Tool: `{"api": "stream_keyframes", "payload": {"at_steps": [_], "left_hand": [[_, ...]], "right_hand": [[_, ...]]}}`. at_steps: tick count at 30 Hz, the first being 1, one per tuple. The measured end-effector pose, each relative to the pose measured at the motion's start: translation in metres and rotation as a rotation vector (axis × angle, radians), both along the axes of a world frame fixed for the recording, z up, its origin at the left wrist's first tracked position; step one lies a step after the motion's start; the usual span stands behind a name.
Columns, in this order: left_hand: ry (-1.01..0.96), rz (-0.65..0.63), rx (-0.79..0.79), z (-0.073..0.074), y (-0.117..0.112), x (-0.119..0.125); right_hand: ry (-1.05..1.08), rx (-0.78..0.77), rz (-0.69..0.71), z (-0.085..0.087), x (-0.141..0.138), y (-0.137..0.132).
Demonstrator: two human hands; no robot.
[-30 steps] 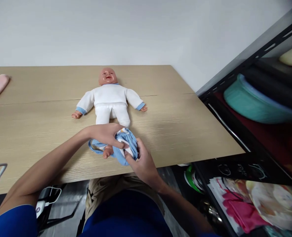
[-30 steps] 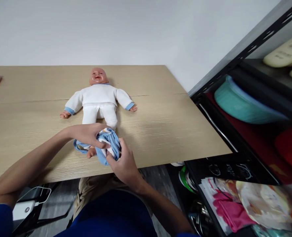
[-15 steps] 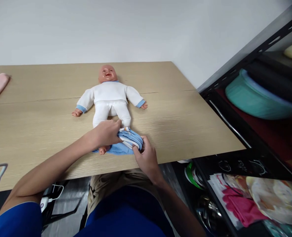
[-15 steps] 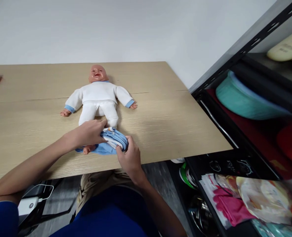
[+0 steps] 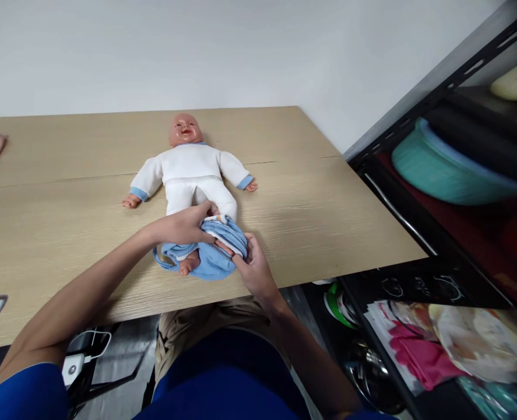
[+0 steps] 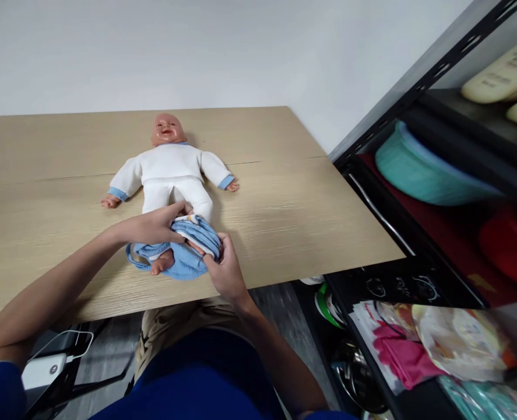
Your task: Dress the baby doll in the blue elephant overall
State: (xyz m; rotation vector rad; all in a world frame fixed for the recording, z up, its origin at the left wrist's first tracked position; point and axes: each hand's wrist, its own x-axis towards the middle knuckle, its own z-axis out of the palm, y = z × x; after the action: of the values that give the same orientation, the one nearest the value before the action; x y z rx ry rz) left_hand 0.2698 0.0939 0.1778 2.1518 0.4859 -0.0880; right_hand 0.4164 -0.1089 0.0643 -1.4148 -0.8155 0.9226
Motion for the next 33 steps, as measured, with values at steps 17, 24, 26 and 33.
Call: {"api": "stream_keyframes", "payload": {"at_steps": [17,24,26,33], "left_hand": [[-0.098,-0.105,-0.029,0.002,0.016,0.000],[-0.109,-0.186,-0.130,0.000,0.031,0.000],[-0.084,-0.202,-0.150,-0.002,0.033,-0.001],[-0.080,-0.280,-0.239,-0.008,0.035,-0.002]], "right_hand": [[-0.103,0.127,0.114,-0.001,0.045,0.024],[-0.267,0.052,0.575,0.031,0.103,0.052],[-0.265,-0.002,0.728,0.041,0.121,0.060],[-0.568,0.088,0.861,0.068,0.145,0.084]]}}
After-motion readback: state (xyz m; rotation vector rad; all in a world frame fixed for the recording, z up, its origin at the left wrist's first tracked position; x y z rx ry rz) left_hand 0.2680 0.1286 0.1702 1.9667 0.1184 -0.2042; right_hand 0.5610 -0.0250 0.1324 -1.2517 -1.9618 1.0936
